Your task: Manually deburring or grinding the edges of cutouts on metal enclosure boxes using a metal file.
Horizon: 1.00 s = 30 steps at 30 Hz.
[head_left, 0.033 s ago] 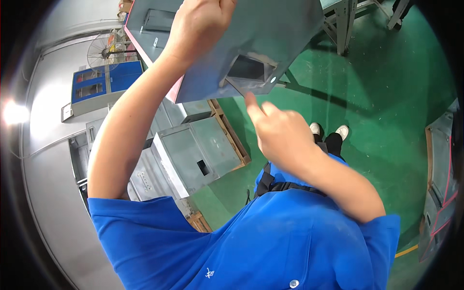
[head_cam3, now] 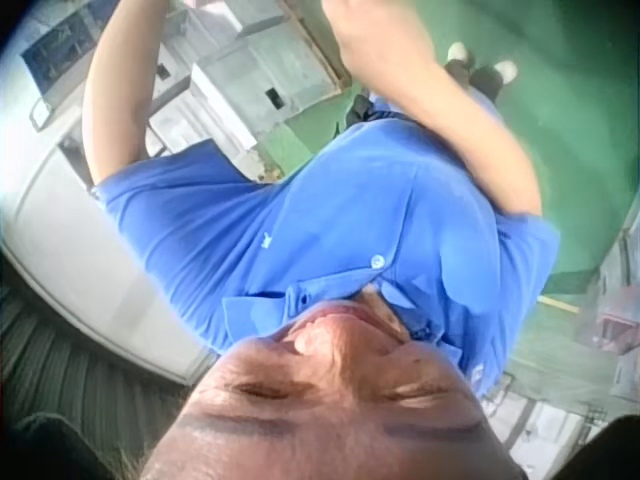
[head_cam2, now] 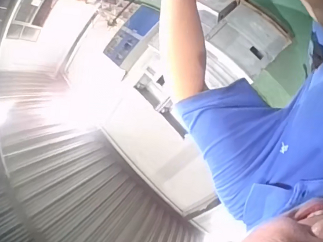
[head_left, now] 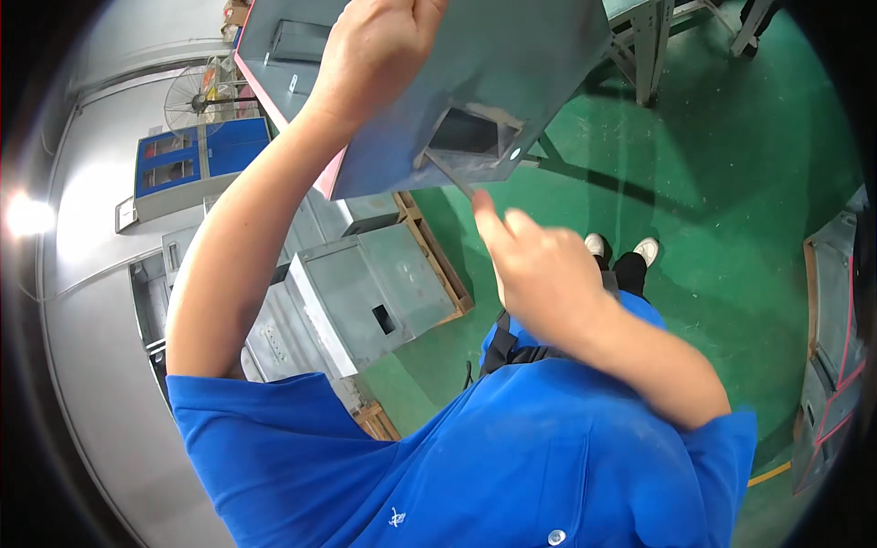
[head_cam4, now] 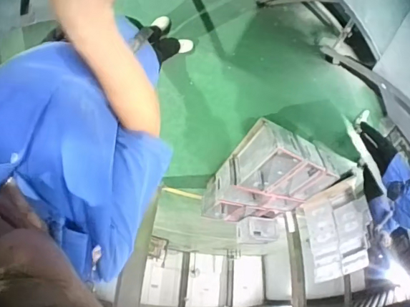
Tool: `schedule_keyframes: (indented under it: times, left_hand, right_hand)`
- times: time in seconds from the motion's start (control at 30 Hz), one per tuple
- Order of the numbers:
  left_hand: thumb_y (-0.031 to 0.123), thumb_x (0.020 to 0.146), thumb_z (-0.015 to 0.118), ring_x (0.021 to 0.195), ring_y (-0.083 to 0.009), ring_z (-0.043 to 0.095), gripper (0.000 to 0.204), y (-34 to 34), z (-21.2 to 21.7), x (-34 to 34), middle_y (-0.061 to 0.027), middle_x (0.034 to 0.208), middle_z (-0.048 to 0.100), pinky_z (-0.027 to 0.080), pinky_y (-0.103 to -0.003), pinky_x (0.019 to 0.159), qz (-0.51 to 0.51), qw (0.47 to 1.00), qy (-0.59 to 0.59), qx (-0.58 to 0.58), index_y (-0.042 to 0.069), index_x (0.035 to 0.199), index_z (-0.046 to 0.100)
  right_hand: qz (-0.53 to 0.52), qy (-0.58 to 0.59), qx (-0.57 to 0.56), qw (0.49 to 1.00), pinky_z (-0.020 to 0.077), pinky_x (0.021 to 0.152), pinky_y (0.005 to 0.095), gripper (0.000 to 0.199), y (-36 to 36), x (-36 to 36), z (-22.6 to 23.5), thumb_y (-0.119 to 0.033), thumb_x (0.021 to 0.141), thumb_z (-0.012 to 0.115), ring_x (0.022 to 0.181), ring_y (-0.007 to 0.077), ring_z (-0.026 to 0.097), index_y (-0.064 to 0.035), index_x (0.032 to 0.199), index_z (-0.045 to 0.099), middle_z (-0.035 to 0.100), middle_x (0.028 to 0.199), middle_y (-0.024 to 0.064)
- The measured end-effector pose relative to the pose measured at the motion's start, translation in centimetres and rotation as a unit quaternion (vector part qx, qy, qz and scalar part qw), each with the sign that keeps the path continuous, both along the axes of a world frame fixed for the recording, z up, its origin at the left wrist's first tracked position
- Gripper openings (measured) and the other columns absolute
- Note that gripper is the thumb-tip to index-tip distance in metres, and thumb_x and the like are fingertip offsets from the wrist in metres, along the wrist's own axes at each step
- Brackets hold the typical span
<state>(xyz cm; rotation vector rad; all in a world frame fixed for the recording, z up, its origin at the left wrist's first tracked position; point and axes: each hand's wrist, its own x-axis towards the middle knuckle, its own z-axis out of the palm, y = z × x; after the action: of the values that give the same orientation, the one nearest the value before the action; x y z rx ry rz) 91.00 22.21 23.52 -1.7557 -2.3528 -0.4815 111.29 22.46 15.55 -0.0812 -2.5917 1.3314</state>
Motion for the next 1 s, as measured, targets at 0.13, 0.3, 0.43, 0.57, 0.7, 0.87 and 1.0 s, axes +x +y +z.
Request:
schedule_keyframes:
  times: [0.13,0.3,0.43,0.57,0.7,0.87,1.0]
  left_hand:
    - [0.021,0.088,0.043,0.093,-0.0340,0.055,0.036,1.0,1.2,1.7,-0.0247,0.098,0.054,0.042,-0.032,0.076,0.056,0.994,-0.083,-0.039,0.000,0.117,0.042]
    - [0.022,0.089,0.042,0.093,-0.0336,0.055,0.036,0.7,0.8,0.8,-0.0245,0.098,0.054,0.042,-0.032,0.076,0.038,0.998,-0.051,-0.027,0.000,0.117,0.041]
    - [0.022,0.089,0.041,0.094,-0.0327,0.055,0.036,0.5,0.5,0.8,-0.0239,0.099,0.054,0.042,-0.032,0.078,0.023,0.998,-0.053,-0.023,0.001,0.118,0.041]
    - [0.022,0.089,0.041,0.098,-0.0320,0.054,0.036,1.4,1.5,1.7,-0.0236,0.101,0.054,0.041,-0.031,0.080,0.057,0.992,-0.103,-0.045,0.001,0.119,0.040]
    - [0.024,0.088,0.042,0.092,-0.0313,0.054,0.037,0.0,0.9,1.1,-0.0226,0.096,0.055,0.041,-0.032,0.077,0.060,0.994,-0.068,-0.056,0.005,0.121,0.039]
    - [0.022,0.085,0.046,0.086,-0.0360,0.054,0.039,0.3,1.2,1.3,-0.0197,0.094,0.057,0.045,-0.039,0.071,0.068,0.997,0.001,-0.039,0.012,0.123,0.040]
    - [0.018,0.085,0.046,0.084,-0.0364,0.055,0.041,0.6,1.7,1.3,-0.0207,0.098,0.056,0.045,-0.039,0.070,0.041,0.999,-0.022,-0.026,0.008,0.124,0.038]
  right_hand:
    - [-0.042,0.030,-0.009,0.999,0.0442,0.048,0.0360,0.047,-0.9,-2.2,-0.4,0.000,0.068,0.050,0.050,0.0274,0.053,0.0062,0.114,0.043,0.052,0.065,0.0149]
    - [-0.005,-0.054,-0.487,0.872,0.0360,0.038,0.0246,0.036,0.8,-1.1,-0.9,-0.003,0.081,0.041,0.042,0.0110,0.044,0.0064,0.115,0.041,0.049,0.062,0.0060]
    - [0.045,-0.168,-0.802,0.572,0.0244,0.033,0.0158,0.034,1.6,0.1,0.6,-0.005,0.085,0.035,0.040,-0.0001,0.030,0.0050,0.117,0.038,0.042,0.064,-0.0005]
    - [0.021,-0.155,-0.775,0.612,0.0222,0.030,0.0165,0.036,1.3,-2.0,1.1,-0.006,0.084,0.037,0.037,-0.0004,0.027,0.0048,0.118,0.037,0.041,0.064,0.0003]
    - [0.036,-0.174,-0.800,0.574,0.0226,0.030,0.0168,0.038,0.9,-0.2,1.1,-0.005,0.084,0.036,0.037,0.0003,0.027,0.0051,0.120,0.034,0.041,0.063,0.0004]
    - [0.009,-0.188,-0.773,0.606,0.0255,0.031,0.0198,0.034,-0.2,-1.5,0.6,-0.001,0.083,0.038,0.038,0.0037,0.034,-0.0033,0.117,0.043,0.045,0.061,0.0011]
    - [0.029,-0.180,-0.749,0.637,0.0231,0.032,0.0163,0.041,0.4,-1.3,1.2,-0.004,0.083,0.036,0.041,0.0013,0.031,-0.0029,0.124,0.035,0.040,0.062,-0.0020]
